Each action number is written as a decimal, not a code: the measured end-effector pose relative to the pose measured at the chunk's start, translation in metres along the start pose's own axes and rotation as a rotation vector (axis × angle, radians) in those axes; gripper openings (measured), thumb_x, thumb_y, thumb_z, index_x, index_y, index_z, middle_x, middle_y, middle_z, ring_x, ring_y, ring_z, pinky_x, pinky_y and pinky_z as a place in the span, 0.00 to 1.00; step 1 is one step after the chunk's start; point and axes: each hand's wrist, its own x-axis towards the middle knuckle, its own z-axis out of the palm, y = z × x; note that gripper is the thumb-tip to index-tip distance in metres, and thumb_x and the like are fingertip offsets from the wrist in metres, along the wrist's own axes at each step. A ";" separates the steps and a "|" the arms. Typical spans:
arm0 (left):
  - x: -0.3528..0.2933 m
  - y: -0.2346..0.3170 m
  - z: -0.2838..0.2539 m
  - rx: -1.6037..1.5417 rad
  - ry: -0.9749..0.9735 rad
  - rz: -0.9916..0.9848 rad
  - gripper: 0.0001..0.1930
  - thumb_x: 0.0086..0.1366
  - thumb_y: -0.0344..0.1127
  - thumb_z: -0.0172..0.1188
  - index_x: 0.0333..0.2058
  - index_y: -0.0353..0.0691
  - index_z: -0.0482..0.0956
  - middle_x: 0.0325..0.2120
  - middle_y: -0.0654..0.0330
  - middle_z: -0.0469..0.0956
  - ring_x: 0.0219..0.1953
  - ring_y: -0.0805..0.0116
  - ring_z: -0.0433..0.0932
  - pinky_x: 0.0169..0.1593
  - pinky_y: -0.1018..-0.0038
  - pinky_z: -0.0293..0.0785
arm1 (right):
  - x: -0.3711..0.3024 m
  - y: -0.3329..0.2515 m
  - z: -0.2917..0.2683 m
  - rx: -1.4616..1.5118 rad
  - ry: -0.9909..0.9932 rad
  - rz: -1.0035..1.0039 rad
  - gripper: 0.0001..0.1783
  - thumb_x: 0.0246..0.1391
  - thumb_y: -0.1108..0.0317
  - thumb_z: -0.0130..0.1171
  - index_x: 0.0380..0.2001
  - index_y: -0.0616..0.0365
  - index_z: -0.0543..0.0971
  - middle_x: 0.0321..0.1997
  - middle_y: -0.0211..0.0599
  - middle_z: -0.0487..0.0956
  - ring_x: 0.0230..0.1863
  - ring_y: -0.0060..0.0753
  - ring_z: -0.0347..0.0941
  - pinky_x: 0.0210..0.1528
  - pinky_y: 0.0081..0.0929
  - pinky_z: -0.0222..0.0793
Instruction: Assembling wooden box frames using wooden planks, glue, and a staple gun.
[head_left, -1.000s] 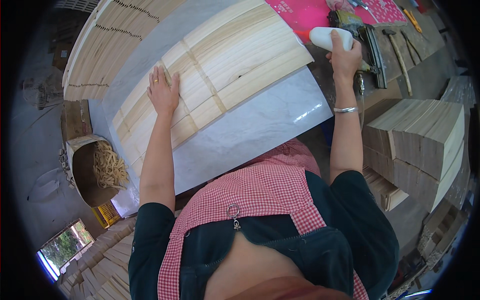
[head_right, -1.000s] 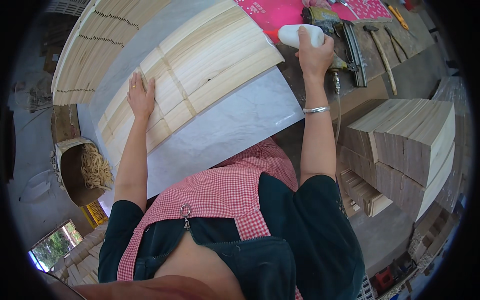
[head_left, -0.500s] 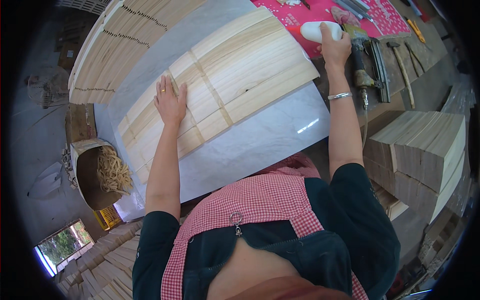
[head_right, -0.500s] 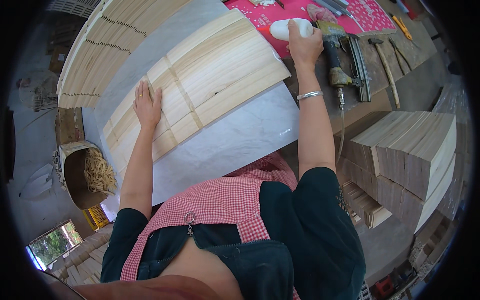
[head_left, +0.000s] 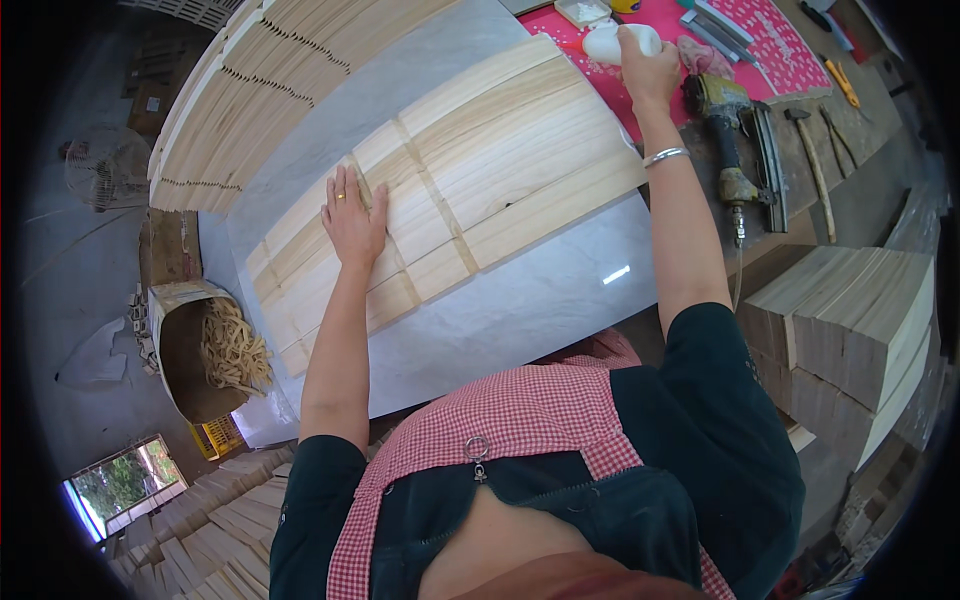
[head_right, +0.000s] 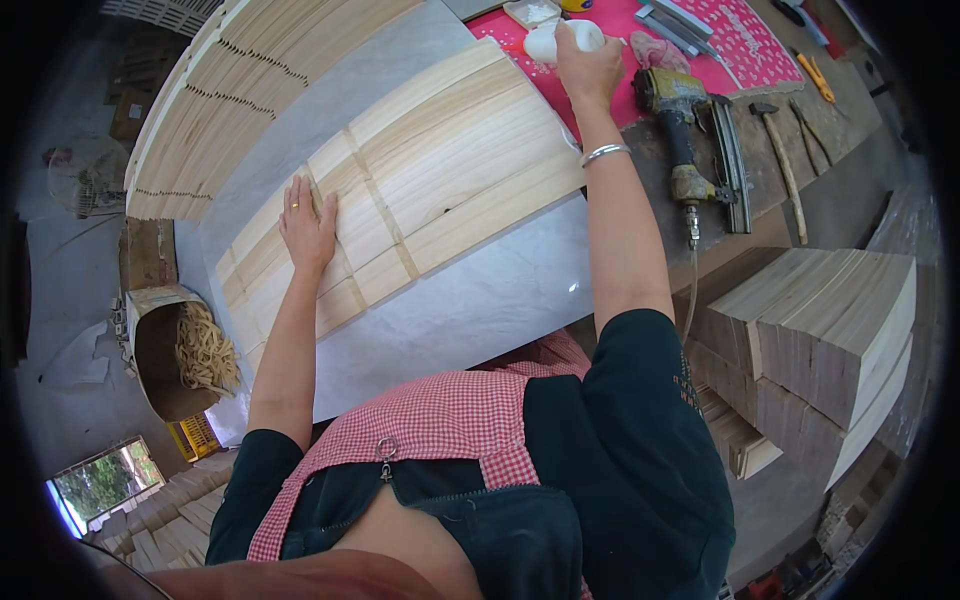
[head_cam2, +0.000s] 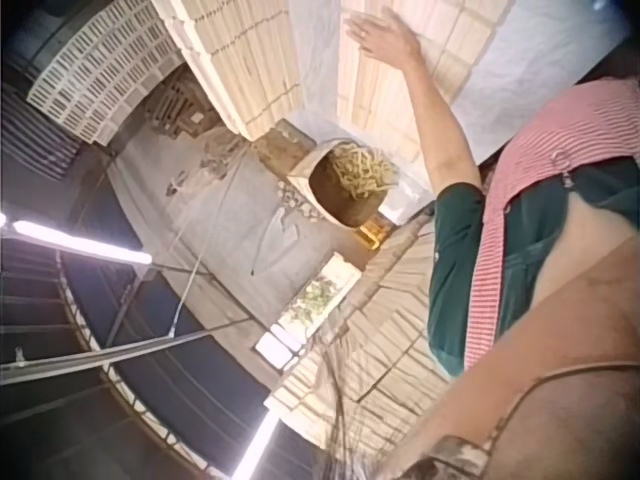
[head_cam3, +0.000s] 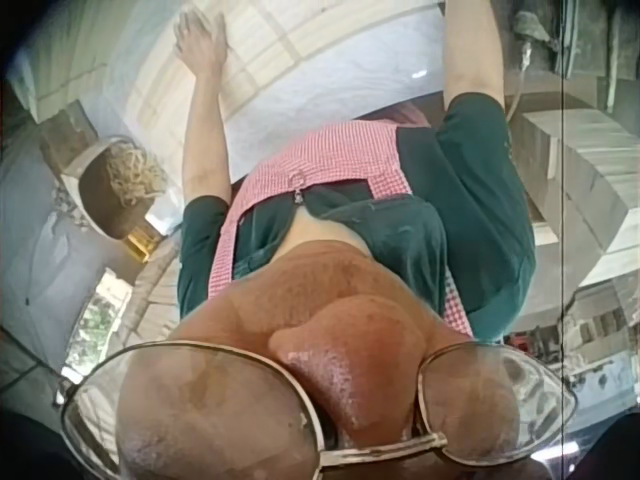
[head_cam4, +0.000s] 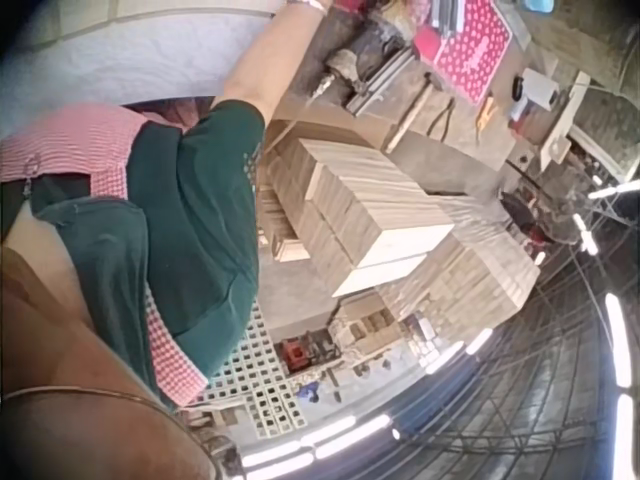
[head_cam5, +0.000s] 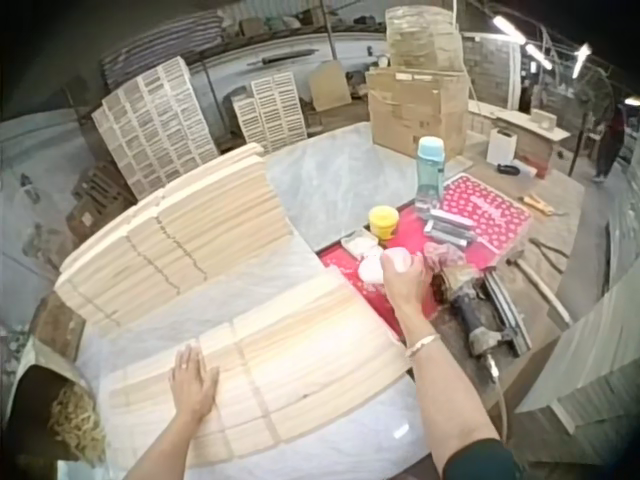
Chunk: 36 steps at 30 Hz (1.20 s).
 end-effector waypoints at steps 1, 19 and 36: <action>0.000 0.001 0.000 -0.002 0.001 0.004 0.37 0.71 0.60 0.50 0.69 0.41 0.63 0.72 0.56 0.60 0.74 0.51 0.56 0.71 0.46 0.52 | 0.005 0.004 0.006 -0.020 0.008 -0.018 0.42 0.51 0.42 0.67 0.49 0.77 0.74 0.39 0.59 0.82 0.37 0.49 0.82 0.40 0.39 0.81; 0.001 -0.007 0.007 -0.006 0.006 0.017 0.37 0.71 0.61 0.50 0.69 0.42 0.64 0.72 0.57 0.61 0.74 0.51 0.55 0.71 0.46 0.52 | -0.031 0.006 -0.093 -0.071 -0.071 0.041 0.39 0.53 0.45 0.69 0.49 0.76 0.75 0.33 0.49 0.81 0.16 0.27 0.74 0.17 0.20 0.68; 0.006 -0.015 0.013 0.004 0.013 0.020 0.38 0.71 0.64 0.48 0.69 0.44 0.64 0.72 0.58 0.61 0.74 0.53 0.56 0.71 0.45 0.53 | -0.103 -0.010 -0.204 -0.098 -0.038 0.167 0.37 0.51 0.47 0.69 0.45 0.76 0.75 0.33 0.48 0.81 0.15 0.26 0.72 0.18 0.20 0.69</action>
